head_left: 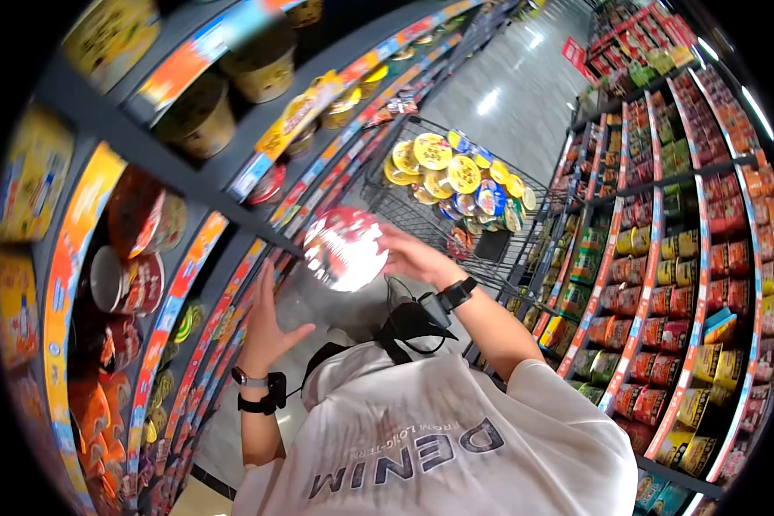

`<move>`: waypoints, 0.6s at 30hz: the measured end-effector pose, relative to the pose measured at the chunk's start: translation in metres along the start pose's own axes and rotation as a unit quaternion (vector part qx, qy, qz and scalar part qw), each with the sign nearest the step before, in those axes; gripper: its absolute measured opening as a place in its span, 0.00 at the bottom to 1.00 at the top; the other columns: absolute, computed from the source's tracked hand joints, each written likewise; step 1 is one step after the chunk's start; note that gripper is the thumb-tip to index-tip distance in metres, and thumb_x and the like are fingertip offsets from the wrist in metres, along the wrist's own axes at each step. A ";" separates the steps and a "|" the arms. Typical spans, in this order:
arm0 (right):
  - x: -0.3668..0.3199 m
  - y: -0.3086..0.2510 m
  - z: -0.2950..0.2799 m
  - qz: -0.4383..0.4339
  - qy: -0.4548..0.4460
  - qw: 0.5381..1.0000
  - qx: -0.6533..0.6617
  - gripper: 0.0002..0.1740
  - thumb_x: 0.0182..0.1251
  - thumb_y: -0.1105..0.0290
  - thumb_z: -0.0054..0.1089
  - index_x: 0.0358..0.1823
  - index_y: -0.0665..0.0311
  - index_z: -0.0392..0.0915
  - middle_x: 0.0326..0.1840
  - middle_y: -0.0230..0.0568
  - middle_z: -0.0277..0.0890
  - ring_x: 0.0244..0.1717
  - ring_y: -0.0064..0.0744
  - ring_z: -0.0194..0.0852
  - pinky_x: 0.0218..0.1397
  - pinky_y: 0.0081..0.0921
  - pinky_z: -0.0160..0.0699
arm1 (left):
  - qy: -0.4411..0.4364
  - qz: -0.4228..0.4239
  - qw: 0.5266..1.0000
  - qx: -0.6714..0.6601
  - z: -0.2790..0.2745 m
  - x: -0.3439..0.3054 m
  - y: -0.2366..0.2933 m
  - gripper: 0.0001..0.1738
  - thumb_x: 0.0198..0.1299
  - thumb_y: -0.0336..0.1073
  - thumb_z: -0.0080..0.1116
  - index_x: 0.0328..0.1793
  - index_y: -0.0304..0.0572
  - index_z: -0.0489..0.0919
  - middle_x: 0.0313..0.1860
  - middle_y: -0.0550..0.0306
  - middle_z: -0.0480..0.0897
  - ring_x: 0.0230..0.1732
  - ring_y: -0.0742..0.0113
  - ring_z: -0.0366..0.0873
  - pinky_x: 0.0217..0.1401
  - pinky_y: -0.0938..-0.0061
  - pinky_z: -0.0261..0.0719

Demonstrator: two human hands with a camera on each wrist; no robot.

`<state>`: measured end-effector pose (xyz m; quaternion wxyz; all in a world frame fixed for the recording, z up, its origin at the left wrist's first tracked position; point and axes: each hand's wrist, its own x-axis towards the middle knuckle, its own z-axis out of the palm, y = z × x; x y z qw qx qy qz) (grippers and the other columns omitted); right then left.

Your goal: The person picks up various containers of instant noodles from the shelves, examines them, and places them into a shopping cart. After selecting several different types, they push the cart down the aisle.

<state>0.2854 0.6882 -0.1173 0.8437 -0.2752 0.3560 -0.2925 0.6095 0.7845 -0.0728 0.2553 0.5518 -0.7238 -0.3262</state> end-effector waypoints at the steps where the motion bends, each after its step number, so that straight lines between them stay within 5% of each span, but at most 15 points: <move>1: -0.014 -0.010 -0.028 0.008 0.066 0.998 0.013 0.32 0.71 0.55 0.60 0.71 0.55 0.60 0.62 0.40 0.74 0.57 0.38 0.80 0.63 0.39 0.78 | -0.015 -0.002 1.000 -0.021 0.007 0.009 0.003 0.63 0.44 0.43 0.76 0.83 0.40 0.48 0.83 0.42 0.50 0.82 0.46 0.50 0.79 0.59 0.56; 5: -0.045 -0.008 -0.202 0.003 0.206 0.970 0.128 0.24 0.72 0.51 0.57 0.62 0.56 0.72 0.51 0.45 0.81 0.49 0.42 0.83 0.56 0.36 0.84 | -0.045 -0.021 0.997 -0.055 0.034 0.050 0.032 0.58 0.47 0.38 0.74 0.81 0.38 0.51 0.82 0.43 0.51 0.81 0.49 0.52 0.79 0.58 0.57; 8: -0.076 0.000 -0.294 -0.014 0.286 0.951 0.118 0.31 0.71 0.44 0.54 0.59 0.64 0.72 0.49 0.49 0.82 0.48 0.42 0.84 0.58 0.37 0.83 | -0.076 -0.073 0.982 -0.157 0.058 0.083 0.063 0.50 0.52 0.38 0.69 0.80 0.36 0.56 0.82 0.45 0.52 0.81 0.50 0.54 0.79 0.58 0.57; 10: -0.096 0.015 -0.350 0.032 0.314 0.945 0.087 0.33 0.68 0.41 0.55 0.60 0.63 0.72 0.49 0.48 0.81 0.47 0.41 0.84 0.59 0.38 0.83 | -0.068 -0.089 0.949 -0.295 0.074 0.106 0.090 0.45 0.56 0.40 0.65 0.78 0.35 0.58 0.82 0.45 0.52 0.80 0.50 0.56 0.79 0.57 0.58; 12: -0.104 0.027 -0.396 0.120 0.369 0.918 0.084 0.33 0.63 0.41 0.60 0.59 0.59 0.74 0.46 0.43 0.81 0.42 0.41 0.83 0.52 0.42 0.85 | -0.081 -0.082 0.959 -0.258 0.088 0.133 0.119 0.43 0.58 0.44 0.62 0.77 0.34 0.59 0.82 0.45 0.52 0.81 0.50 0.55 0.78 0.57 0.59; 18: -0.104 0.072 -0.482 0.227 0.249 0.932 0.131 0.27 0.59 0.49 0.64 0.51 0.61 0.75 0.40 0.35 0.75 0.38 0.39 0.78 0.42 0.42 0.85 | -0.094 -0.143 0.968 -0.183 0.140 0.168 0.160 0.43 0.56 0.43 0.63 0.77 0.39 0.61 0.81 0.46 0.56 0.79 0.51 0.57 0.76 0.56 0.61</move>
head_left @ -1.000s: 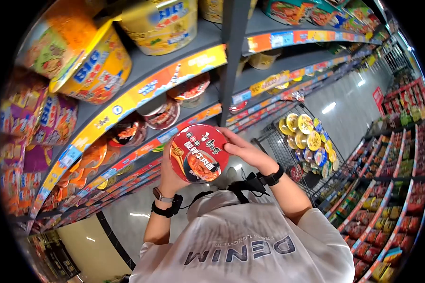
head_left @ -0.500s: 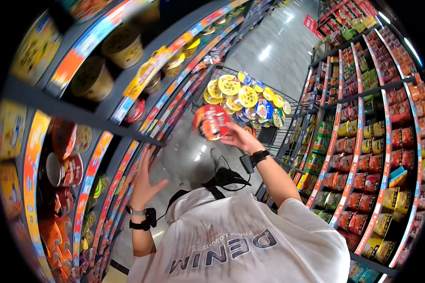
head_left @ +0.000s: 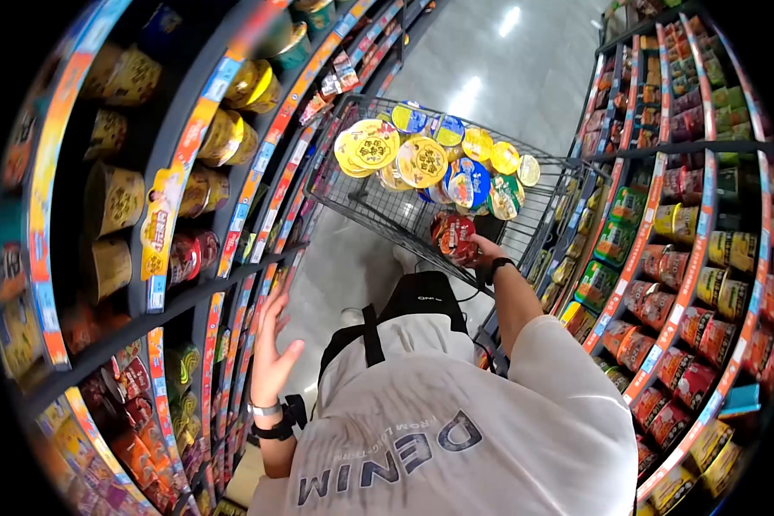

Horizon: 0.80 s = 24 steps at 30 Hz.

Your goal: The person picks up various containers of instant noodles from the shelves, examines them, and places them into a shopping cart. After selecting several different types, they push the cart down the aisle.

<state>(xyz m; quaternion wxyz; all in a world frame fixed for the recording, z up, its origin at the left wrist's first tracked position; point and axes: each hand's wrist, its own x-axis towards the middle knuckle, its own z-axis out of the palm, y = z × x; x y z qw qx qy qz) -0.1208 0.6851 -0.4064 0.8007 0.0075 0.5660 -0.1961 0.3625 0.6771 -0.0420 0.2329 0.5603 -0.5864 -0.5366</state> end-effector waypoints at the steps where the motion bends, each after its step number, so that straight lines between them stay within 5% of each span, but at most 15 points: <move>1: 0.011 0.005 -0.007 0.003 0.003 1.000 0.028 0.24 0.58 0.52 0.65 0.49 0.61 0.75 0.39 0.34 0.75 0.36 0.38 0.77 0.41 0.41 0.85 | 0.002 -0.016 1.000 0.011 0.006 0.000 0.003 0.42 0.57 0.44 0.63 0.77 0.39 0.62 0.80 0.46 0.58 0.78 0.52 0.58 0.75 0.56 0.62; 3: 0.066 0.027 -0.047 -0.007 0.016 0.996 0.084 0.18 0.56 0.59 0.68 0.44 0.60 0.77 0.36 0.30 0.73 0.35 0.33 0.75 0.38 0.37 0.84 | 0.002 -0.041 0.999 0.008 0.015 0.003 0.009 0.43 0.57 0.45 0.63 0.77 0.39 0.62 0.80 0.46 0.58 0.78 0.52 0.58 0.75 0.56 0.62; 6: 0.099 0.053 -0.071 -0.098 0.125 0.987 0.035 0.19 0.52 0.55 0.74 0.39 0.58 0.83 0.34 0.35 0.80 0.35 0.34 0.82 0.38 0.34 0.83 | 0.005 -0.083 0.996 0.021 0.023 0.011 0.020 0.43 0.59 0.49 0.64 0.77 0.37 0.62 0.80 0.46 0.58 0.79 0.52 0.57 0.76 0.57 0.61; 12: 0.103 0.033 -0.022 -0.077 0.360 0.923 0.113 0.17 0.57 0.72 0.57 0.48 0.69 0.81 0.43 0.55 0.83 0.47 0.56 0.82 0.53 0.47 0.81 | 0.006 -0.090 0.995 0.045 0.037 0.030 0.036 0.42 0.58 0.45 0.65 0.76 0.39 0.62 0.80 0.46 0.58 0.79 0.52 0.58 0.76 0.58 0.59; 14: 0.116 0.033 -0.035 -0.123 0.427 0.896 -0.019 0.16 0.55 0.70 0.59 0.44 0.69 0.83 0.43 0.56 0.84 0.48 0.55 0.82 0.55 0.42 0.80 | -0.011 -0.086 0.994 0.069 0.040 0.034 0.037 0.41 0.57 0.44 0.65 0.76 0.40 0.63 0.80 0.46 0.59 0.78 0.51 0.59 0.75 0.59 0.61; 15: 0.120 0.032 -0.042 -0.163 0.484 0.847 -0.150 0.16 0.53 0.69 0.61 0.41 0.70 0.85 0.43 0.56 0.84 0.48 0.54 0.82 0.56 0.38 0.78 | -0.010 -0.087 0.994 0.069 0.042 0.036 0.038 0.41 0.57 0.44 0.65 0.76 0.40 0.63 0.80 0.46 0.59 0.78 0.51 0.59 0.75 0.59 0.61; 19: 0.100 0.008 -0.044 -0.299 0.454 0.835 -0.087 0.19 0.53 0.71 0.60 0.47 0.70 0.84 0.47 0.58 0.84 0.52 0.55 0.81 0.57 0.39 0.76 | -0.020 -0.074 0.990 0.122 0.047 0.038 0.043 0.39 0.58 0.43 0.64 0.75 0.40 0.65 0.79 0.47 0.61 0.77 0.51 0.61 0.73 0.58 0.63; 24: 0.121 0.016 -0.066 -0.242 0.433 0.861 -0.116 0.21 0.54 0.70 0.61 0.48 0.74 0.82 0.49 0.62 0.82 0.53 0.56 0.80 0.58 0.40 0.75 | -0.010 -0.060 0.987 0.149 0.042 0.030 0.039 0.38 0.58 0.42 0.63 0.74 0.40 0.66 0.78 0.47 0.62 0.76 0.52 0.62 0.72 0.58 0.65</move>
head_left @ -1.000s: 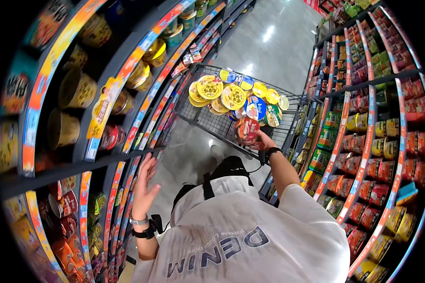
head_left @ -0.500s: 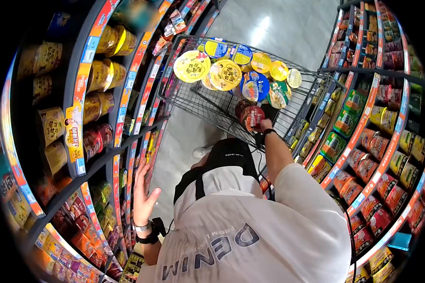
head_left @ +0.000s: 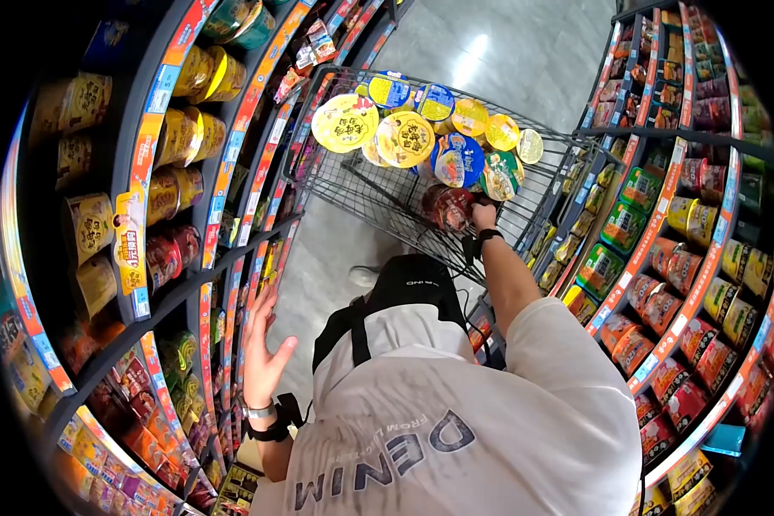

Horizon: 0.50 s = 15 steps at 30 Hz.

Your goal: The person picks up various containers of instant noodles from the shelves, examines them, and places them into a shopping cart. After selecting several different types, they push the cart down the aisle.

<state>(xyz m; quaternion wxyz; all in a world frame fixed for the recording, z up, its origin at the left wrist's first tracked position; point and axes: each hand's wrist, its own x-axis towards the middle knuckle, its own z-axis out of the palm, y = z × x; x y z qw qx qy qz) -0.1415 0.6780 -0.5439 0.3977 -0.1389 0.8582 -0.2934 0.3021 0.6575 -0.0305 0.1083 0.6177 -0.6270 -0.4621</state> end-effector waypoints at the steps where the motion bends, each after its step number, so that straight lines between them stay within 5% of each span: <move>1: 0.017 0.025 0.010 0.041 -0.015 0.999 -0.017 0.21 0.54 0.69 0.62 0.47 0.75 0.81 0.48 0.63 0.82 0.54 0.56 0.80 0.58 0.40 0.75 | 0.004 -0.008 1.000 -0.010 -0.001 -0.003 -0.002 0.38 0.59 0.46 0.62 0.74 0.38 0.67 0.78 0.45 0.62 0.77 0.51 0.60 0.75 0.59 0.60; 2: 0.021 0.027 0.013 0.081 -0.030 0.996 -0.034 0.21 0.54 0.69 0.62 0.46 0.77 0.81 0.48 0.64 0.82 0.54 0.57 0.80 0.58 0.40 0.75 | 0.008 -0.016 1.000 -0.021 -0.002 -0.005 -0.005 0.38 0.61 0.49 0.62 0.73 0.36 0.68 0.78 0.43 0.63 0.79 0.50 0.58 0.79 0.60 0.55; 3: 0.017 0.032 0.013 0.050 -0.067 0.995 0.048 0.13 0.57 0.72 0.61 0.42 0.72 0.80 0.27 0.40 0.76 0.25 0.33 0.74 0.27 0.30 0.70 | 0.015 0.013 1.000 -0.002 -0.003 -0.007 -0.016 0.37 0.58 0.39 0.63 0.74 0.39 0.67 0.78 0.47 0.64 0.75 0.51 0.64 0.71 0.58 0.67; 4: 0.019 0.038 0.015 0.041 -0.109 0.991 0.071 0.11 0.58 0.71 0.61 0.40 0.70 0.80 0.27 0.38 0.76 0.26 0.33 0.74 0.27 0.31 0.70 | 0.021 0.014 1.000 -0.005 -0.002 -0.010 -0.024 0.37 0.58 0.39 0.63 0.74 0.39 0.67 0.78 0.47 0.64 0.75 0.51 0.64 0.71 0.58 0.67; 6: 0.043 0.067 0.023 0.067 -0.146 0.987 -0.006 0.27 0.54 0.57 0.68 0.50 0.70 0.80 0.44 0.57 0.83 0.41 0.57 0.82 0.48 0.44 0.78 | 0.048 0.004 0.999 -0.020 -0.006 -0.018 -0.039 0.34 0.57 0.33 0.63 0.72 0.37 0.69 0.73 0.46 0.69 0.72 0.52 0.68 0.69 0.61 0.69; 7: 0.036 0.060 0.014 -0.037 -0.189 0.975 -0.112 0.29 0.56 0.54 0.68 0.54 0.66 0.79 0.44 0.54 0.83 0.42 0.55 0.82 0.49 0.44 0.79 | 0.071 0.006 0.997 -0.022 -0.006 -0.022 -0.048 0.30 0.56 0.28 0.63 0.67 0.36 0.73 0.66 0.47 0.76 0.67 0.54 0.73 0.66 0.65 0.72; 8: 0.016 0.035 0.009 -0.157 -0.240 0.903 -0.319 0.32 0.59 0.49 0.67 0.59 0.62 0.75 0.48 0.52 0.81 0.48 0.54 0.80 0.53 0.44 0.79 | 0.094 0.004 0.995 -0.029 -0.007 -0.027 -0.058 0.22 0.57 0.26 0.63 0.59 0.34 0.78 0.57 0.48 0.82 0.59 0.57 0.79 0.62 0.69 0.75; 9: -0.005 0.010 0.003 -0.295 -0.243 0.785 -0.488 0.34 0.62 0.45 0.66 0.64 0.57 0.72 0.52 0.50 0.79 0.54 0.53 0.79 0.57 0.44 0.79 | 0.122 0.000 0.990 -0.065 -0.007 -0.033 -0.062 0.13 0.61 0.25 0.61 0.52 0.33 0.81 0.48 0.50 0.85 0.49 0.60 0.83 0.55 0.71 0.78; 10: -0.048 -0.036 -0.012 -0.389 -0.246 0.776 -0.431 0.30 0.67 0.51 0.64 0.65 0.55 0.70 0.63 0.50 0.73 0.63 0.52 0.72 0.63 0.41 0.75 | 0.129 -0.012 0.991 -0.037 -0.015 -0.039 -0.066 0.07 0.63 0.26 0.60 0.46 0.33 0.82 0.40 0.51 0.86 0.42 0.62 0.84 0.49 0.71 0.79; 11: -0.055 -0.049 -0.005 -0.403 -0.270 0.779 -0.398 0.29 0.68 0.51 0.62 0.66 0.55 0.70 0.59 0.49 0.74 0.59 0.48 0.74 0.58 0.38 0.78 | 0.158 -0.008 0.985 -0.067 -0.017 -0.044 -0.074 0.06 0.65 0.27 0.60 0.45 0.33 0.82 0.36 0.51 0.86 0.38 0.64 0.84 0.45 0.72 0.80; 12: -0.045 -0.036 0.006 -0.317 -0.317 0.839 -0.308 0.29 0.69 0.51 0.60 0.66 0.56 0.69 0.56 0.47 0.75 0.55 0.44 0.76 0.53 0.36 0.80 | 0.153 -0.024 0.982 -0.108 -0.025 -0.050 -0.080 0.07 0.68 0.30 0.58 0.47 0.34 0.82 0.36 0.56 0.85 0.40 0.70 0.83 0.46 0.75 0.79; 13: -0.030 -0.018 0.022 -0.120 -0.351 0.925 -0.080 0.28 0.71 0.50 0.58 0.66 0.56 0.69 0.52 0.46 0.77 0.50 0.40 0.79 0.48 0.33 0.82 | 0.165 -0.018 0.979 -0.122 -0.033 -0.057 -0.092 0.08 0.69 0.31 0.57 0.48 0.34 0.81 0.36 0.57 0.85 0.39 0.71 0.83 0.45 0.75 0.79; 14: -0.028 -0.017 0.030 -0.029 -0.331 0.942 0.041 0.28 0.72 0.50 0.56 0.66 0.57 0.68 0.49 0.45 0.78 0.46 0.36 0.81 0.43 0.31 0.84 | 0.189 -0.006 0.974 -0.128 -0.042 -0.066 -0.101 0.09 0.70 0.31 0.56 0.49 0.33 0.81 0.36 0.57 0.85 0.40 0.71 0.83 0.46 0.74 0.79; 15: -0.055 -0.042 0.035 0.023 -0.383 0.921 0.069 0.25 0.75 0.46 0.50 0.61 0.54 0.73 0.45 0.36 0.80 0.38 0.27 0.79 0.30 0.24 0.74 | 0.231 0.003 0.962 -0.145 -0.051 -0.077 -0.114 0.09 0.69 0.32 0.56 0.48 0.33 0.80 0.34 0.54 0.85 0.38 0.68 0.84 0.43 0.73 0.79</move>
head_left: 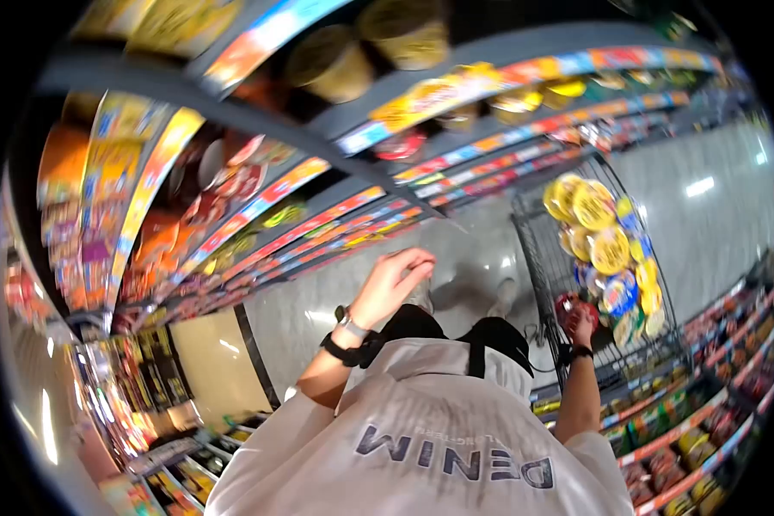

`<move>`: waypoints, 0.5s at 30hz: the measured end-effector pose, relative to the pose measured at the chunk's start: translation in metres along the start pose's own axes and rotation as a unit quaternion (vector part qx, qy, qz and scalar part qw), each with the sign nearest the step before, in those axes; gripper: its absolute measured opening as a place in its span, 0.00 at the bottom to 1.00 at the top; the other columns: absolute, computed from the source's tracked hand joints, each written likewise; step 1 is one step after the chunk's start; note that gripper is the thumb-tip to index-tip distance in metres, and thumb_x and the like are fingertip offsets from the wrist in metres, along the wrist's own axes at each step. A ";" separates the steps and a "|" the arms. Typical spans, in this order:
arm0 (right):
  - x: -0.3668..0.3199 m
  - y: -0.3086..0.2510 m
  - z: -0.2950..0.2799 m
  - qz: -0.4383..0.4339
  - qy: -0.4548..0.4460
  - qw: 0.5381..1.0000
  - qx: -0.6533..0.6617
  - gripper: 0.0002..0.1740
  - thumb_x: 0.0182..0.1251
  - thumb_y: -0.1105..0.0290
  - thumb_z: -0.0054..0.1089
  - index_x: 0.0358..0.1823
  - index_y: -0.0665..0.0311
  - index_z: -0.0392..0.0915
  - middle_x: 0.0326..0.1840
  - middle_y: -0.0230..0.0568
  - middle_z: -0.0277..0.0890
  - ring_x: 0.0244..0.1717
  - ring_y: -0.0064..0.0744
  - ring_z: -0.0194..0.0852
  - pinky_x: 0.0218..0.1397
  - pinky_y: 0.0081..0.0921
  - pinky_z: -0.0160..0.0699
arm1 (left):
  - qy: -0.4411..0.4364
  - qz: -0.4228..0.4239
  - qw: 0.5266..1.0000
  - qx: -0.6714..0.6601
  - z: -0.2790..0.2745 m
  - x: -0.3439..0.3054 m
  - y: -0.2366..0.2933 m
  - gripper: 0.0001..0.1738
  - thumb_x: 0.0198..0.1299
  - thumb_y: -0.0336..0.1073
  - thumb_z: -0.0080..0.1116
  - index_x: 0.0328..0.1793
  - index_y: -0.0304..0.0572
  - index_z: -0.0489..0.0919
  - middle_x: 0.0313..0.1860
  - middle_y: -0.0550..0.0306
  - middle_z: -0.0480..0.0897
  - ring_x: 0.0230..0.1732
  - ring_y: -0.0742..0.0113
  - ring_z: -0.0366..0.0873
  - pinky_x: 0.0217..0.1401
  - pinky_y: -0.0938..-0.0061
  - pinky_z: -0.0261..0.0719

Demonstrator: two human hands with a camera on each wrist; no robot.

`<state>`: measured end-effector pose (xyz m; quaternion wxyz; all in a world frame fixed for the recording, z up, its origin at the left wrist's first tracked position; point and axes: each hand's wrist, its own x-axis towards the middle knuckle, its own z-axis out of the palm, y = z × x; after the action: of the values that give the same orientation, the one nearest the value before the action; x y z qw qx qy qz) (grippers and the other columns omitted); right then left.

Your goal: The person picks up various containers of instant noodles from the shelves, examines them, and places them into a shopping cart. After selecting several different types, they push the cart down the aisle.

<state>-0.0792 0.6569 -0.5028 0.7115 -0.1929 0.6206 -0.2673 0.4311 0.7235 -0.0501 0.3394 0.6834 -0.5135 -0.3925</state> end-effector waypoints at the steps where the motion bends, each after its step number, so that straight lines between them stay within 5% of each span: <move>1: -0.002 0.002 0.023 -0.069 0.131 0.989 0.026 0.23 0.75 0.47 0.49 0.55 0.57 0.77 0.41 0.36 0.81 0.36 0.27 0.78 0.29 0.24 0.74 | 0.033 0.014 0.999 -0.023 -0.016 -0.005 -0.011 0.09 0.68 0.32 0.57 0.47 0.33 0.80 0.33 0.52 0.85 0.36 0.65 0.84 0.40 0.72 0.80; 3: 0.046 0.024 0.002 -0.139 0.134 0.943 -0.270 0.22 0.75 0.51 0.48 0.53 0.61 0.78 0.39 0.37 0.81 0.38 0.30 0.79 0.36 0.29 0.78 | 0.088 0.035 0.995 -0.012 -0.061 -0.013 -0.042 0.09 0.68 0.32 0.56 0.47 0.33 0.80 0.34 0.52 0.85 0.37 0.66 0.85 0.40 0.73 0.79; 4: 0.044 0.018 0.021 -0.181 0.156 0.927 -0.290 0.23 0.75 0.52 0.48 0.53 0.64 0.78 0.39 0.38 0.81 0.37 0.31 0.78 0.38 0.28 0.77 | 0.125 0.053 0.991 0.005 -0.084 -0.019 -0.056 0.09 0.69 0.32 0.56 0.48 0.34 0.81 0.34 0.53 0.85 0.37 0.67 0.85 0.40 0.73 0.79; 5: 0.034 0.008 0.047 -0.223 0.178 0.907 -0.309 0.23 0.75 0.53 0.48 0.52 0.67 0.78 0.39 0.39 0.81 0.37 0.32 0.77 0.40 0.28 0.75 | 0.163 0.054 0.985 0.000 -0.107 -0.026 -0.071 0.10 0.69 0.33 0.56 0.48 0.34 0.81 0.37 0.55 0.85 0.39 0.69 0.84 0.42 0.75 0.80; 6: -0.004 -0.019 0.096 -0.206 0.200 0.911 -0.296 0.25 0.76 0.54 0.47 0.50 0.71 0.81 0.49 0.53 0.83 0.48 0.46 0.79 0.55 0.34 0.73 | 0.190 0.034 0.981 0.008 -0.135 -0.037 -0.077 0.10 0.70 0.33 0.55 0.49 0.34 0.81 0.39 0.57 0.85 0.42 0.71 0.83 0.45 0.75 0.79; 9: -0.012 -0.038 0.187 -0.320 0.207 0.876 -0.296 0.21 0.74 0.58 0.52 0.49 0.74 0.80 0.45 0.53 0.83 0.47 0.44 0.79 0.55 0.34 0.73 | 0.336 0.033 0.941 0.008 -0.217 -0.069 -0.099 0.10 0.70 0.30 0.55 0.54 0.36 0.79 0.49 0.56 0.83 0.51 0.70 0.81 0.51 0.74 0.79; 12: -0.014 -0.055 0.277 -0.402 0.193 0.847 -0.289 0.14 0.72 0.67 0.55 0.48 0.73 0.80 0.47 0.50 0.83 0.46 0.42 0.79 0.56 0.33 0.74 | 0.540 0.122 0.832 -0.043 -0.284 -0.085 -0.141 0.24 0.65 0.26 0.61 0.66 0.37 0.69 0.63 0.50 0.75 0.63 0.62 0.74 0.64 0.68 0.73; 15: -0.015 -0.064 0.363 -0.462 0.100 0.844 -0.253 0.12 0.72 0.70 0.54 0.49 0.71 0.79 0.46 0.43 0.82 0.46 0.38 0.79 0.56 0.32 0.76 | 0.575 0.152 0.793 -0.132 -0.338 -0.082 -0.190 0.38 0.61 0.28 0.67 0.74 0.35 0.58 0.70 0.45 0.68 0.72 0.57 0.64 0.76 0.64 0.60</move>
<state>0.2687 0.5954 -0.3956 0.3662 -0.6026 0.5738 -0.4166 0.7995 0.8696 -0.0435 0.7144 0.6447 -0.2639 0.0660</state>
